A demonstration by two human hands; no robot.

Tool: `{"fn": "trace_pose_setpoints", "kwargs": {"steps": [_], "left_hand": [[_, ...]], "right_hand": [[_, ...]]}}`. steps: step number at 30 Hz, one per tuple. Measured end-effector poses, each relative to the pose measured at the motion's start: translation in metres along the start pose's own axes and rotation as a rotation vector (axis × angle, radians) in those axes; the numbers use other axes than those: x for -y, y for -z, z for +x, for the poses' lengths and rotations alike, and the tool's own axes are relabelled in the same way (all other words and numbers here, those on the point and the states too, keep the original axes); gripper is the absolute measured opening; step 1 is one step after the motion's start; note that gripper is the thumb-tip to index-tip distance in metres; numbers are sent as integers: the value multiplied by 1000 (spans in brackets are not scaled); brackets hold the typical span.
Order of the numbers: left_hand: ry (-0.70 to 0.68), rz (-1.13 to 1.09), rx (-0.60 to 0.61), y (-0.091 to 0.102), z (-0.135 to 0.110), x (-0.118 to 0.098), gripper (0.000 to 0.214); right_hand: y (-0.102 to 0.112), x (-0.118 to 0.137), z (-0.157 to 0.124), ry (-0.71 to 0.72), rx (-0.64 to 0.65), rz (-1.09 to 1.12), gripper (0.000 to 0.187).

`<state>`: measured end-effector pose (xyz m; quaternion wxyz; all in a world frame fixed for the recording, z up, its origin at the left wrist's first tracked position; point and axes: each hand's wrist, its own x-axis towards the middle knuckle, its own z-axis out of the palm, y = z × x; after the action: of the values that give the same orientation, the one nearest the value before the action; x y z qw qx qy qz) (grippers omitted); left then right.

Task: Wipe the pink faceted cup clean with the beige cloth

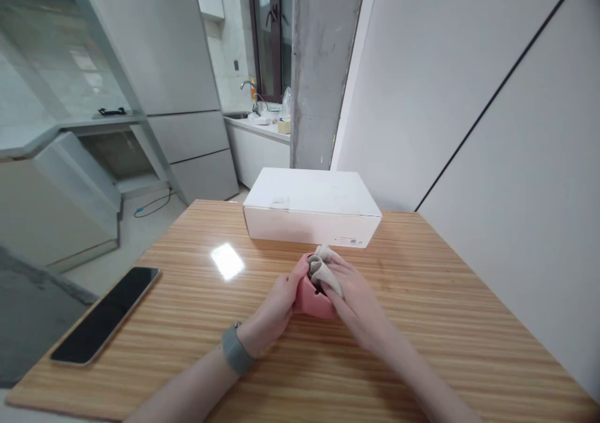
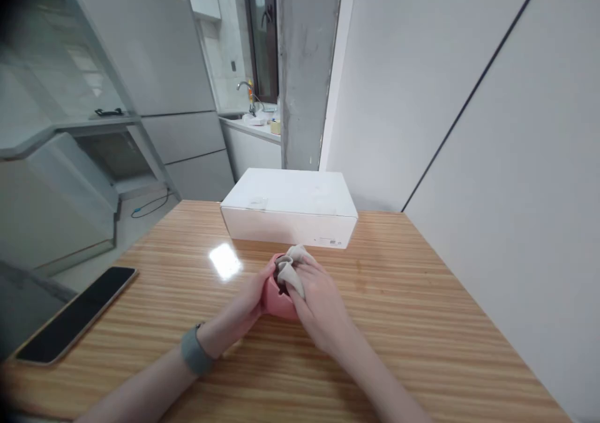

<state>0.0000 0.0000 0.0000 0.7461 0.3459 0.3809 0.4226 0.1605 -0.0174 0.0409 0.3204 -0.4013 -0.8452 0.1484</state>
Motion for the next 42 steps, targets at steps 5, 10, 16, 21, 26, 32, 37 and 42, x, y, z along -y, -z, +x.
{"fn": "trace_pose_setpoints", "kwargs": {"steps": [5,10,16,21,26,32,37,42], "left_hand": [[-161,111,-32,-1,2,0,47],[-239,202,-74,-4,-1,5,39],[-183,72,43,-13,-10,7,51],[18,-113,189,-5,-9,-5,66],[127,-133,305,9,-1,-8,69],[155,-123,293,9,0,-4,52],[50,-103,194,2,-1,-1,54],[-51,-52,117,-2,-3,0,53]], "right_hand": [[-5,6,-1,-2,-4,-28,29],[-20,4,-6,-43,-119,-73,36],[-18,1,-9,-26,-198,-121,37],[-1,3,-7,95,-45,-101,35],[11,16,-7,217,115,19,32],[12,20,-6,238,176,72,28],[7,16,-8,206,119,1,22],[1,19,-8,164,75,-66,22]]}}
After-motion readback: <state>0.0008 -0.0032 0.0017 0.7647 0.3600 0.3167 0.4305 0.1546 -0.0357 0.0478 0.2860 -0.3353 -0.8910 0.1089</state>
